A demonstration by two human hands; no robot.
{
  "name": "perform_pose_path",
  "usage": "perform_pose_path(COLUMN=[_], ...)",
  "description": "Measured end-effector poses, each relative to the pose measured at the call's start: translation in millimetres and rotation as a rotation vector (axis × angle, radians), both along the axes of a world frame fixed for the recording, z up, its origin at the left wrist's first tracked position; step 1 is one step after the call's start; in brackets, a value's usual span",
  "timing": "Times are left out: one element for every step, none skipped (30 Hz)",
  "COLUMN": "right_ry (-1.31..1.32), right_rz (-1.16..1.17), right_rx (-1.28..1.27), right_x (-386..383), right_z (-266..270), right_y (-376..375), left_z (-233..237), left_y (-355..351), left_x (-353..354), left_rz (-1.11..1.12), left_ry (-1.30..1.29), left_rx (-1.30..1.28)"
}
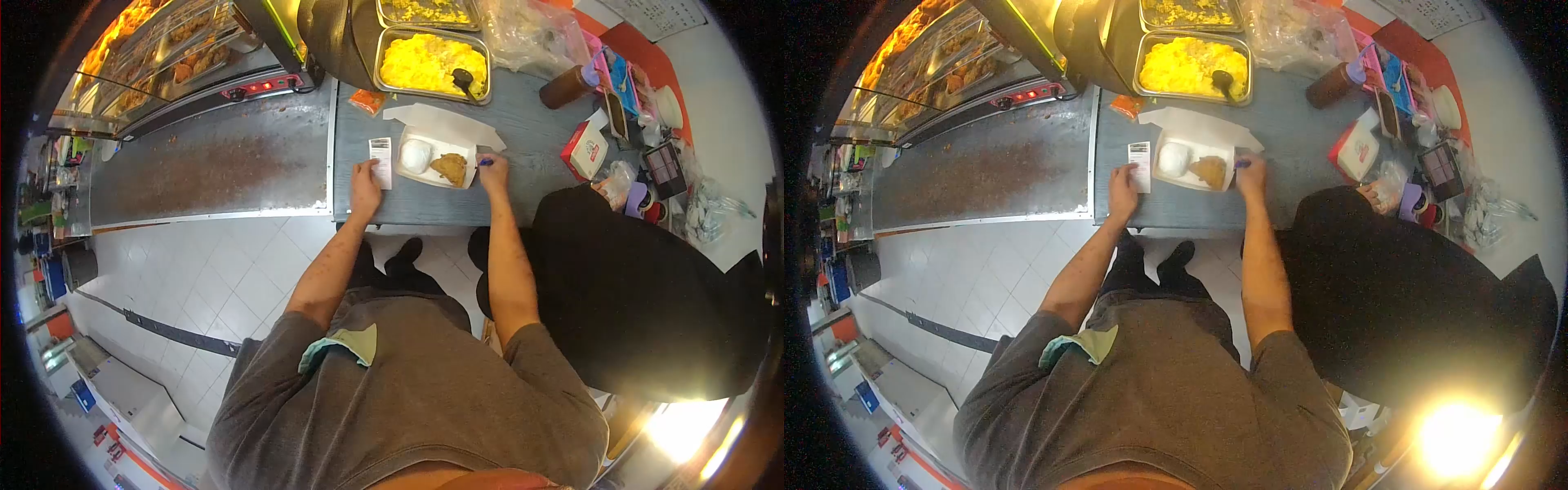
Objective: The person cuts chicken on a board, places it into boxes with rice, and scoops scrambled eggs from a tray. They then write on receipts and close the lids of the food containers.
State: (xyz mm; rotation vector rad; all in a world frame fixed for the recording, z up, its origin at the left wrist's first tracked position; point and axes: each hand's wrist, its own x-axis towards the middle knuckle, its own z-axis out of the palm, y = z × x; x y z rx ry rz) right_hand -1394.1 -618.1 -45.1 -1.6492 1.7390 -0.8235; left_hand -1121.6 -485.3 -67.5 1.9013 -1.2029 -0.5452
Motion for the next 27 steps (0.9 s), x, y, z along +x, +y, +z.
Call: perform_pose_path(right_ry=[0.042, 0.042, 0.034, 0.025, 0.017, 0.033, 0.036, 0.067, 0.099, 0.162, 0.168, 0.115, 0.064, -0.011, -0.022, -0.035, -0.205, -0.377, -0.431, -0.483, -0.479, -0.476, -0.52, -0.528, -0.535, -0.506, -0.314], right_rz=[-0.002, 0.003, -0.03, -0.068, -0.108, -0.121, -0.126, -0.108, -0.087, -0.104, -0.102, -0.123, -0.146, -0.171, -0.218, -0.265, -0.431, -0.596, -0.629, -0.656, -0.587, -0.519, -0.494, -0.51, -0.526, -0.568, -0.564], right_rx=[-0.118, -0.117, -0.015, 0.085, 0.18, 0.148, 0.134, 0.044, -0.041, -0.086, -0.086, -0.018, 0.049, 0.008, -0.226, -0.461, -0.48, -0.495, -0.548, -0.602, -0.687, -0.769, -0.713, -0.68, -0.646, -0.633, -0.673], right_x=[1, 5, 12, 19, 24, 25, 20, 16, 13, 10, 10, 9, 6, -7, -23, -32, -26, -16, -4, 5, 7, 8, -2, -7, -12, -9, -22], right_z=[-1, 3, 17, 33, 41, 30, 17, 10, 3, -3, 8, 21, 29, 15, 12, 12, 38, 83, 119, 147, 166, 174, 170, 170, 171, 175, 165], right_y=[7, 12, 17, 21, 23, 23, 18, 16, 14, 8, 1, -7, -16, -31, -48, -62, -69, -77, -86, -100, -119, -145, -181, -216, -250, -283, -328], left_z=[2, 5, 6, 7, 5, 3, -1, 1, 1, 2, 4, 7, 10, 13, 14, 12, 9, 8, 9, 11, 13, 17, 16, 15, 14, 12, 12], left_y=[1, 3, 4, 4, 4, 2, -3, -7, -12, -18, -23, -28, -34, -41, -49, -51, -51, -52, -52, -53, -54, -56, -58, -59, -60, -62, -67], left_x=[3, 6, 10, 15, 19, 21, 22, 22, 21, 22, 23, 22, 18, 15, 13, 12, 10, 10, 12, 13, 13, 13, 12, 13, 15, 16, 18], left_rz=[0.005, -0.004, -0.015, -0.04, -0.044, -0.067, -0.088, -0.089, -0.09, -0.135, -0.18, -0.179, -0.189, -0.197, -0.205, -0.206, -0.195, -0.185, -0.19, -0.199, -0.209, -0.21, -0.216, -0.226, -0.227, -0.242, -0.208], left_ry=[0.001, -0.124, -0.249, -0.317, -0.317, -0.358, -0.396, -0.408, -0.401, -0.411, -0.419, -0.411, -0.437, -0.462, -0.49, -0.483, -0.488, -0.492, -0.481, -0.484, -0.486, -0.468, -0.462, -0.464, -0.465, -0.467, -0.458], left_rx=[-0.002, 0.027, 0.057, 0.058, 0.051, 0.038, 0.025, 0.035, 0.034, 0.026, 0.019, 0.02, 0.049, 0.077, 0.103, 0.101, 0.118, 0.135, 0.136, 0.162, 0.189, 0.234, 0.237, 0.26, 0.289, 0.316, 0.346])
